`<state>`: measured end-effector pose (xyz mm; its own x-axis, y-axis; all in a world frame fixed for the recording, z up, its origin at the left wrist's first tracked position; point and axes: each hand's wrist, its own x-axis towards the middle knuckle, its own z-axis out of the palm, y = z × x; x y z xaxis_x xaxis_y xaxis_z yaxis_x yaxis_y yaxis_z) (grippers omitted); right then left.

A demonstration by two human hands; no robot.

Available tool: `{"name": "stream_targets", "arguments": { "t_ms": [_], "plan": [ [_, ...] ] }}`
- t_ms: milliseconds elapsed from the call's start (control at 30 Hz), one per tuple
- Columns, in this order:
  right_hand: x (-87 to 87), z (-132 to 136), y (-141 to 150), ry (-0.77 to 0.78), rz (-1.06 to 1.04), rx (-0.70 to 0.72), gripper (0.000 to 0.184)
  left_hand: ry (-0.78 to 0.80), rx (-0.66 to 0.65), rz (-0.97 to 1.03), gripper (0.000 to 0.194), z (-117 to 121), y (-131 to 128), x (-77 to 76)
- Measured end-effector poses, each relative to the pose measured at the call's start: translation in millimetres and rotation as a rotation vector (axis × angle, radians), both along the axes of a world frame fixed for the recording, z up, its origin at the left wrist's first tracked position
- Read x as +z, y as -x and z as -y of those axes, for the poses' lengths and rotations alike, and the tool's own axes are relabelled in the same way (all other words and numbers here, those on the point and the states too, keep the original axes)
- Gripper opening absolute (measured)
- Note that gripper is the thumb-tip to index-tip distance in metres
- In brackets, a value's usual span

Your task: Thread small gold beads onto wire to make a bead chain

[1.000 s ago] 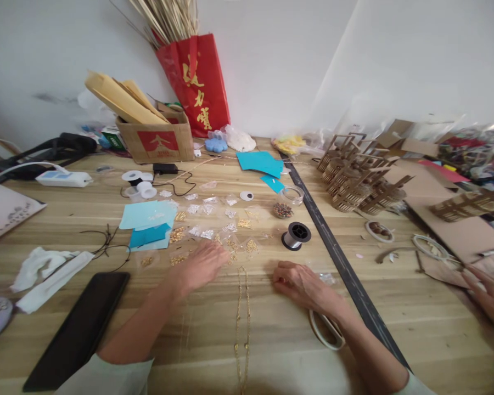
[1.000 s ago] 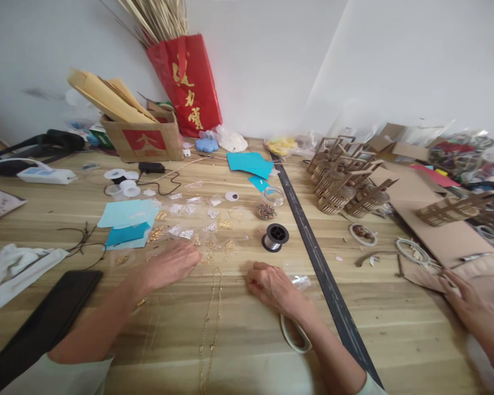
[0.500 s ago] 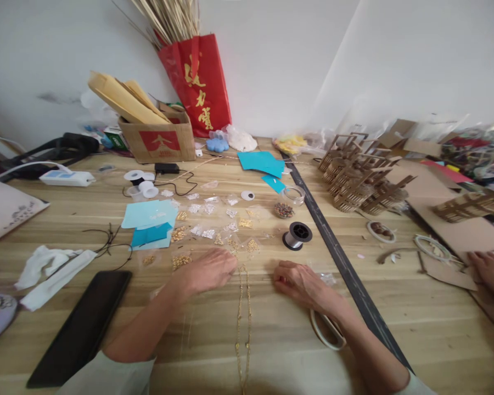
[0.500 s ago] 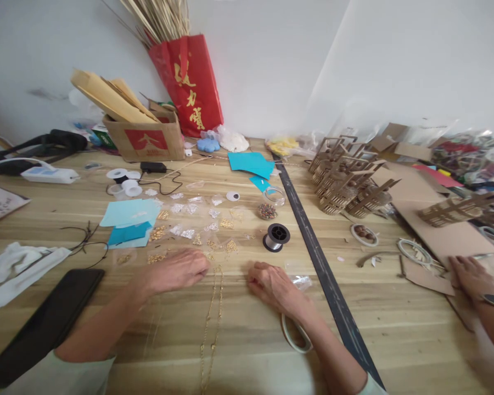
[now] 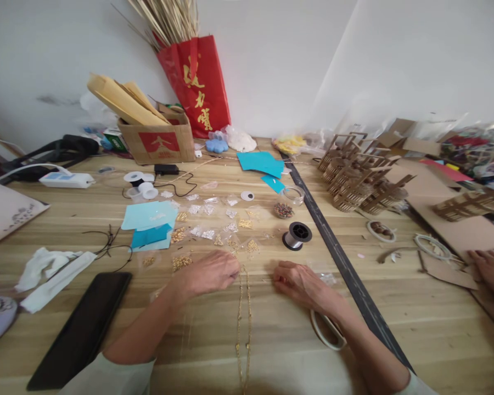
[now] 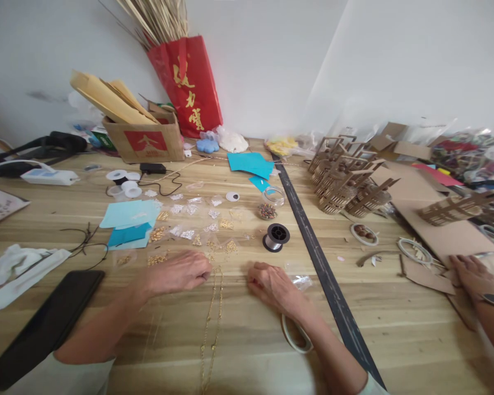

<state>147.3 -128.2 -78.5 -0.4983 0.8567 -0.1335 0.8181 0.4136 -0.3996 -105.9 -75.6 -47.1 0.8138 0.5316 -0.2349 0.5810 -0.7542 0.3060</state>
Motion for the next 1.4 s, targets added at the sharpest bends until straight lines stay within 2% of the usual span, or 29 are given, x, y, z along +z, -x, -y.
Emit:
{"name": "stream_targets", "arguments": {
  "t_ms": [233, 467, 700, 800, 933, 1067, 1233, 1400],
  "plan": [
    [5.7, 1, 2, 0.009, 0.006, -0.008, 0.015, 0.017, 0.006, -0.012, 0.019, 1, -2, 2.2],
    [9.9, 2, 5, 0.035, 0.032, 0.005, 0.017, 0.034, -0.023, 0.056, 0.018, -3, -2, -5.3],
    [29.9, 8, 1, 0.100, 0.081, 0.028, 0.014, 0.095, 0.016, 0.073, 0.018, -7, -3, -4.0],
    [38.1, 10, -3, 0.080, 0.128, 0.013, 0.021, 0.102, 0.037, 0.061, 0.016, -8, -2, -4.5],
    [44.1, 11, -11, 0.028, 0.132, -0.017, 0.043, 0.101, 0.049, 0.056, 0.016, -8, 0, -7.8],
    [46.9, 12, -21, -0.112, 0.177, -0.100, 0.053, 0.096, 0.058, 0.075, 0.016, -8, 2, -10.5],
    [52.7, 13, -20, -0.272, 0.260, -0.136, 0.041, 0.085, 0.078, 0.105, 0.017, -9, 6, -10.4],
    [62.7, 1, 12, -0.274, 0.268, 0.005, 0.015, 0.084, 0.121, 0.124, 0.017, -8, 8, -8.8]
  ]
}}
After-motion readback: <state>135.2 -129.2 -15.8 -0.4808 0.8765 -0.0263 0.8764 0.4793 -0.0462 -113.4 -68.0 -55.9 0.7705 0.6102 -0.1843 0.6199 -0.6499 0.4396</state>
